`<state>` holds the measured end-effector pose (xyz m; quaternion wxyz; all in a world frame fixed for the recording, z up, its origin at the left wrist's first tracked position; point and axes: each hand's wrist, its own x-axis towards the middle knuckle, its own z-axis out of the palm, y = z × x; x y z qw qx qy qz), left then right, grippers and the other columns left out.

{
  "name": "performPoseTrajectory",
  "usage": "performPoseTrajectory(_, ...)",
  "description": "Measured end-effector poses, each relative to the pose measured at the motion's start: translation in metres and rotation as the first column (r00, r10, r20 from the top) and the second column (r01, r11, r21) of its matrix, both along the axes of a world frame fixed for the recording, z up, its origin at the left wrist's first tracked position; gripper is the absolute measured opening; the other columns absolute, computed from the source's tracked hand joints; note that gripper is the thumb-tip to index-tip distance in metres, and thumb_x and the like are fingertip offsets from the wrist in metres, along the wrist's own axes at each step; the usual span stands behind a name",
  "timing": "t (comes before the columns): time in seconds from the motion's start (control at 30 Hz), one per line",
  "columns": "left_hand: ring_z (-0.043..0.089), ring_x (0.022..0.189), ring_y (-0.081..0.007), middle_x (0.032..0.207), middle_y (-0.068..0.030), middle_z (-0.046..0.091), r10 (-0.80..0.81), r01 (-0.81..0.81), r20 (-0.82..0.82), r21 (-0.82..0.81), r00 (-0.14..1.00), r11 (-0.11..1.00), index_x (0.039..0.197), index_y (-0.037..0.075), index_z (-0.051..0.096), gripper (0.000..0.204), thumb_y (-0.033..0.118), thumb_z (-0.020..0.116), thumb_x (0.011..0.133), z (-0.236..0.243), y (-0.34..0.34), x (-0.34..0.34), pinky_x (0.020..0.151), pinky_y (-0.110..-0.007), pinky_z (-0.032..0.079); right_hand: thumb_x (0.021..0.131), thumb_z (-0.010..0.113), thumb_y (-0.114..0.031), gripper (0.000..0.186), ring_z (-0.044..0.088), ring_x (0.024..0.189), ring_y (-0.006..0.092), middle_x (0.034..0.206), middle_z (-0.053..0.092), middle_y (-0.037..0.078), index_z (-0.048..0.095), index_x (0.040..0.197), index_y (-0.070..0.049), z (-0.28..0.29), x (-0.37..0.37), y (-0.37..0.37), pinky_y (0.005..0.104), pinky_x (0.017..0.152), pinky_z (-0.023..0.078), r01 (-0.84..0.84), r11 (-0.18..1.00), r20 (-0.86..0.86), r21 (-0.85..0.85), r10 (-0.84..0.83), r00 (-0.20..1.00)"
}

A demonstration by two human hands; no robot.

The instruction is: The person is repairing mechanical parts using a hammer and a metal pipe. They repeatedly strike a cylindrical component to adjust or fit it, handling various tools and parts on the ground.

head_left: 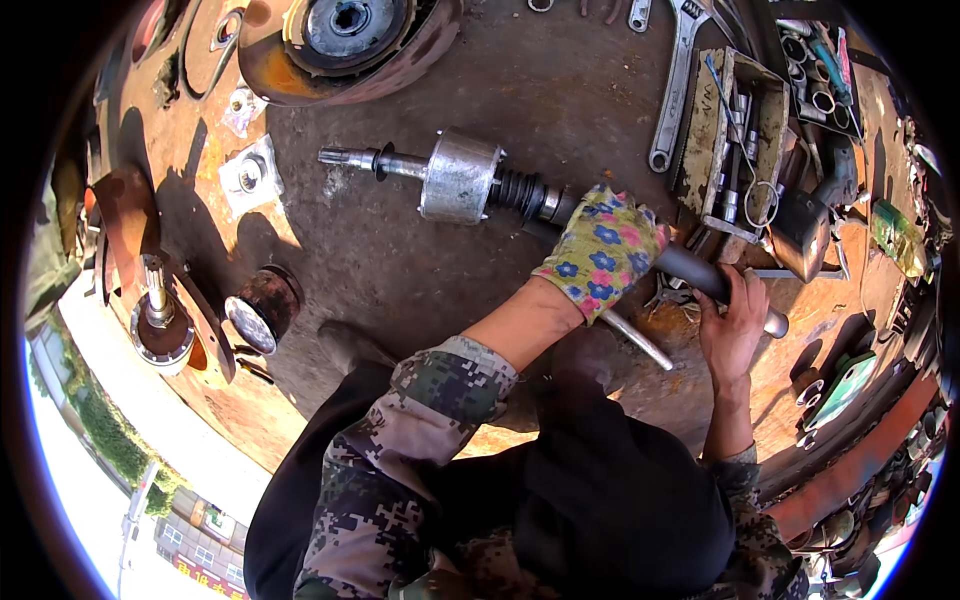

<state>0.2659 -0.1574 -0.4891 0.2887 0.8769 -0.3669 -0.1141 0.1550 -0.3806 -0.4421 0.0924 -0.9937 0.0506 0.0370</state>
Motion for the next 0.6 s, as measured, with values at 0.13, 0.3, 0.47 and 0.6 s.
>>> performPoseTrajectory(0.13,0.069,0.101,-0.032,0.099,-0.0111,0.073,0.01,-0.008,-0.04,0.046,0.999,0.999,0.099,0.011,0.072,0.019,0.02,0.055,0.098,0.002,-0.003,-0.002,0.092,-0.045,0.048,0.072,0.089,-0.011,0.055,0.059,0.103,0.0358,0.109,0.062,0.013,0.067,0.123,-0.008,-0.004,0.002,-0.001,0.0471,0.089,0.046,0.011,1.0,-0.04,0.02,-0.01,0.999)
performPoseTrajectory(0.3,0.067,0.113,-0.0361,0.112,-0.0145,0.072,0.024,-0.022,-0.129,0.013,0.991,1.0,0.105,0.008,0.071,0.023,0.019,0.053,0.099,0.011,-0.012,-0.01,0.103,-0.049,0.045,0.073,0.088,-0.013,0.054,0.06,0.105,0.036,0.111,0.064,0.013,0.067,0.122,-0.008,-0.009,-0.001,-0.003,0.0469,0.09,0.046,0.026,0.999,-0.071,0.035,-0.023,0.997)
performPoseTrajectory(0.47,0.065,0.114,-0.0351,0.109,-0.0148,0.07,0.06,-0.062,-0.055,-0.034,0.997,0.997,0.107,0.008,0.072,0.025,0.021,0.051,0.102,0.005,-0.011,-0.017,0.107,-0.049,0.043,0.075,0.087,-0.013,0.053,0.06,0.106,0.0378,0.111,0.064,0.014,0.066,0.124,-0.008,-0.008,-0.001,-0.001,0.0478,0.09,0.046,0.023,0.998,-0.06,0.051,-0.02,0.998)
performPoseTrajectory(0.6,0.065,0.113,-0.0351,0.113,-0.0138,0.069,0.106,-0.106,-0.12,0.004,0.987,0.994,0.111,0.008,0.072,0.024,0.017,0.056,0.096,0.002,0.003,-0.007,0.105,-0.049,0.045,0.077,0.085,-0.013,0.054,0.06,0.105,0.039,0.111,0.063,0.015,0.064,0.127,-0.008,-0.013,-0.009,-0.011,0.0485,0.09,0.046,0.015,0.995,-0.073,0.095,-0.009,0.997)
